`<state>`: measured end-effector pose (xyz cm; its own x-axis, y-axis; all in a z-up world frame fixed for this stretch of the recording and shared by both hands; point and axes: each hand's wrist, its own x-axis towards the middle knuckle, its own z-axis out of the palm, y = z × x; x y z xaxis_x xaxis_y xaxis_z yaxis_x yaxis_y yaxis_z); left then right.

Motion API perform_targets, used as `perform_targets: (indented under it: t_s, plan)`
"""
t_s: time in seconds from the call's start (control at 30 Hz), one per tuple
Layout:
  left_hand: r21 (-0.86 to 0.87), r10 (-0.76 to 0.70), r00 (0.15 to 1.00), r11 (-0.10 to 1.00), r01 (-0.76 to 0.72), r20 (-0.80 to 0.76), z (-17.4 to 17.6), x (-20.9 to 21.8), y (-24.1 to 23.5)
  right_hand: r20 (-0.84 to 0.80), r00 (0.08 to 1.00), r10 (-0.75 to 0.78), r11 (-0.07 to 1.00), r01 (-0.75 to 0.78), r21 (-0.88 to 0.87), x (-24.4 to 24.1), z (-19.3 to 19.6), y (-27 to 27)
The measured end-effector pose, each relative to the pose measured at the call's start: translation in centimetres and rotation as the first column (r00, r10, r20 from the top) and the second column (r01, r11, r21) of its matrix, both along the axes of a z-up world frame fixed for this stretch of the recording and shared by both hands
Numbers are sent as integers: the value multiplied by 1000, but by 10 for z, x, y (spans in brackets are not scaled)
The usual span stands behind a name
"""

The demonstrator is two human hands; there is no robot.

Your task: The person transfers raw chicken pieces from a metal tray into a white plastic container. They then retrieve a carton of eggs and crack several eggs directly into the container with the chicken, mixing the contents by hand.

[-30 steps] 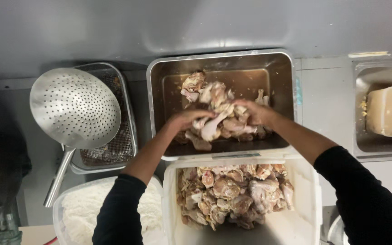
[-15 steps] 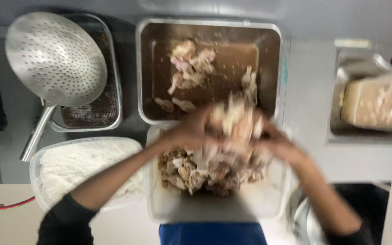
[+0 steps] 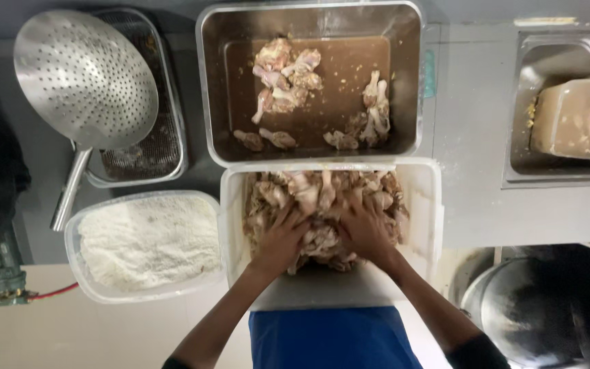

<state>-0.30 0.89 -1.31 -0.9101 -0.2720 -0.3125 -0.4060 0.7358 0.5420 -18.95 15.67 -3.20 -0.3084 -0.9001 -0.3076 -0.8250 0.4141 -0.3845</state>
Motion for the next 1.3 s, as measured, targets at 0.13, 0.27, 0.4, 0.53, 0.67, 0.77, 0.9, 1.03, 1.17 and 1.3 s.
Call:
perform_targets:
  t_s: [0.13,0.27,0.4,0.53,0.67,0.77,0.9,1.03,1.17,1.3]
  plan:
    - [-35,-63,994,997,66,85,17,29,-11,159,981,115,991,-125,54,-25,12,22]
    - [149,-8,976,989,-25,218,27,29,-16,35,999,29,980,-36,194,-55,12,19]
    - [246,304,948,930,-273,-96,26,-6,-22,0,994,-110,976,108,191,-38,6,-22]
    - [-248,-49,964,969,-18,-262,26,-32,-17,-187,946,265,874,-318,-369,-4,16,-34]
    - [56,-111,993,992,114,-50,39,-37,-30,77,856,512,858,-503,-105,-32,38,-46]
    - [76,25,977,997,-9,-212,42,-42,-75,204,899,387,902,-322,-288,-83,51,-81]
    - [113,211,939,976,-187,-270,9,-99,-197,178,947,268,912,-189,-364,-156,16,-199]
    - [200,232,962,945,-258,145,-52,-177,-284,-74,945,318,935,-325,-143,-177,-61,-313]
    - [88,266,962,959,-271,57,-137,-204,-310,-20,948,318,948,-317,11,-160,-132,-334]
    - [335,111,989,932,-138,97,-235,-160,-286,223,889,399,897,-429,106,-115,-167,-236]
